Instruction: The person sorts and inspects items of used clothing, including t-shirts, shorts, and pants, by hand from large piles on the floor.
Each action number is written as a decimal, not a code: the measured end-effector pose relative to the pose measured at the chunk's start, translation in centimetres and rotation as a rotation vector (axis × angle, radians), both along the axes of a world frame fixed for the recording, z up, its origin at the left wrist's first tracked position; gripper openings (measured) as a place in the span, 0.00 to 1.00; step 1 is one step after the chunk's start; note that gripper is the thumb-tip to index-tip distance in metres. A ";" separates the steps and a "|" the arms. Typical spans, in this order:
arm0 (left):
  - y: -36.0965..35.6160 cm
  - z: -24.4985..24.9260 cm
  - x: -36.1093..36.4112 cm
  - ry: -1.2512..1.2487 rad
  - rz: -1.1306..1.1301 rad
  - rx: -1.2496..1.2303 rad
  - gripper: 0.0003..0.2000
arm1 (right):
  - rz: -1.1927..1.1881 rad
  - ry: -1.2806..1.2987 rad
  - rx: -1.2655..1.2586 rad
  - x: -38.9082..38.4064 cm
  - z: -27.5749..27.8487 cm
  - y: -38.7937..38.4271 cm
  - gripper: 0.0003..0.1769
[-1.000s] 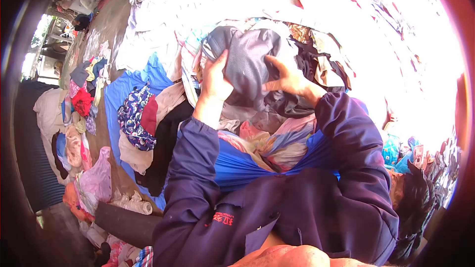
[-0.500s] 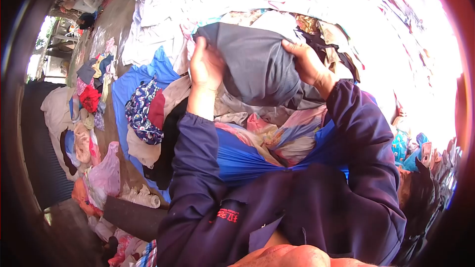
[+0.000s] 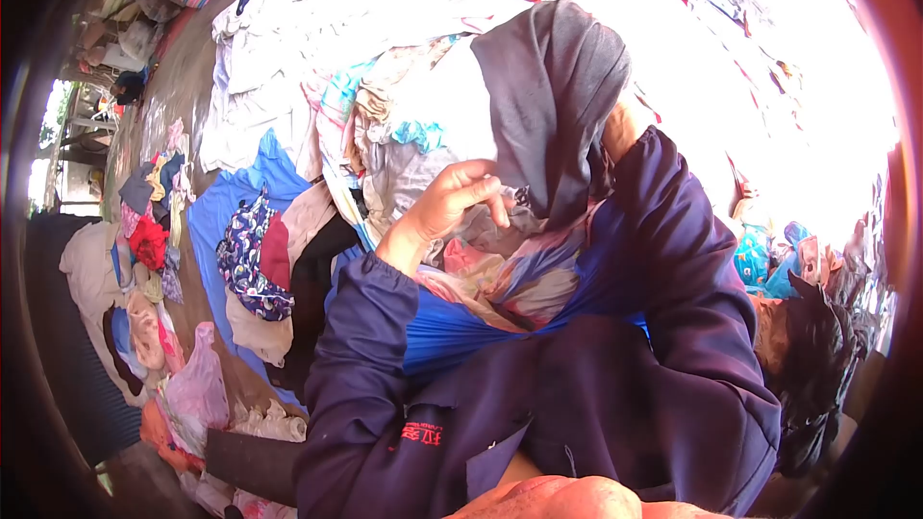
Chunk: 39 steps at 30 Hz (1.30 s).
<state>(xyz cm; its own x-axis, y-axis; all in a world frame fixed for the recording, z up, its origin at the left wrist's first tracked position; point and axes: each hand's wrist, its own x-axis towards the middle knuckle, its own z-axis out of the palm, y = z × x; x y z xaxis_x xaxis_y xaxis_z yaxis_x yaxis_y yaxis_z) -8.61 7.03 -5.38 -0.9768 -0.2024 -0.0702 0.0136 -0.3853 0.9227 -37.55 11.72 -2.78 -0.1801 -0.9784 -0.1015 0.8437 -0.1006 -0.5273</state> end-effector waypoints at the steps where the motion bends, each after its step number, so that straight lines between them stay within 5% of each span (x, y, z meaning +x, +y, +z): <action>1: 0.4 0.8 -0.1 0.017 0.007 0.036 0.14 | -0.029 0.040 0.019 -0.6 -0.5 0.1 0.21; 4: 1.3 2.1 -0.4 0.062 0.055 0.117 0.11 | -0.110 0.387 0.013 -2.5 -3.2 -0.5 0.21; 6: 1.0 2.1 -0.3 -0.010 0.208 -0.007 0.10 | -0.360 1.223 -0.299 -3.5 -6.5 -1.7 0.21; 8: -0.4 0.0 -0.2 -0.084 0.493 0.054 0.08 | -0.207 0.738 0.552 1.8 0.8 -0.1 0.15; 11: -2.2 -0.1 0.4 -0.114 0.680 -0.039 0.09 | -0.062 0.316 0.608 5.4 -1.1 -0.6 0.17; 13: -3.1 0.3 0.8 -0.094 0.751 -0.010 0.09 | -0.063 0.590 0.680 8.4 -1.0 0.4 0.18; 15: -3.6 0.2 1.0 -0.103 0.795 0.022 0.10 | -0.107 0.267 0.421 10.4 -3.7 -0.5 0.17; 18: -3.7 0.3 0.9 -0.105 0.808 0.028 0.09 | -0.044 0.003 0.419 7.9 -2.0 -0.2 0.16; 20: -3.5 0.4 0.9 -0.095 0.804 0.013 0.09 | -0.050 -0.090 0.397 3.9 -2.1 -1.0 0.15; 22: -3.8 0.5 1.1 -0.065 0.844 0.024 0.09 | -0.260 0.164 0.525 0.4 5.8 2.3 0.15; 24: -3.9 1.1 1.8 -0.042 0.904 0.027 0.09 | -0.263 0.320 0.206 -15.9 -4.4 1.3 0.16; 26: -4.4 1.6 2.4 -0.017 0.973 0.017 0.09 | -0.318 0.845 -0.039 -33.7 -2.1 6.1 0.17; 30: -5.4 2.5 4.7 0.014 1.092 0.044 0.09 | -1.336 0.887 0.140 -41.3 14.8 15.3 0.23; 32: -5.7 2.9 5.5 0.012 1.150 0.069 0.09 | -1.311 1.109 0.266 -45.6 14.0 15.1 0.26; 34: -6.1 3.3 5.8 0.009 1.186 0.057 0.09 | -1.192 1.104 0.387 -38.5 13.4 11.4 0.26; 35: -6.5 3.4 5.6 0.009 1.216 0.058 0.09 | -0.900 1.416 0.262 -37.8 8.7 9.4 0.24; 36: -7.0 3.4 5.5 0.008 1.245 0.058 0.09 | -0.882 1.021 0.467 -31.9 6.5 4.5 0.20; 38: -7.3 3.1 6.0 -0.010 1.304 0.073 0.09 | -0.149 1.276 0.206 -20.8 -8.3 -1.9 0.14; 39: -7.4 3.2 6.2 -0.020 1.318 0.071 0.09 | 0.143 1.167 0.430 -16.5 -13.6 -4.2 0.14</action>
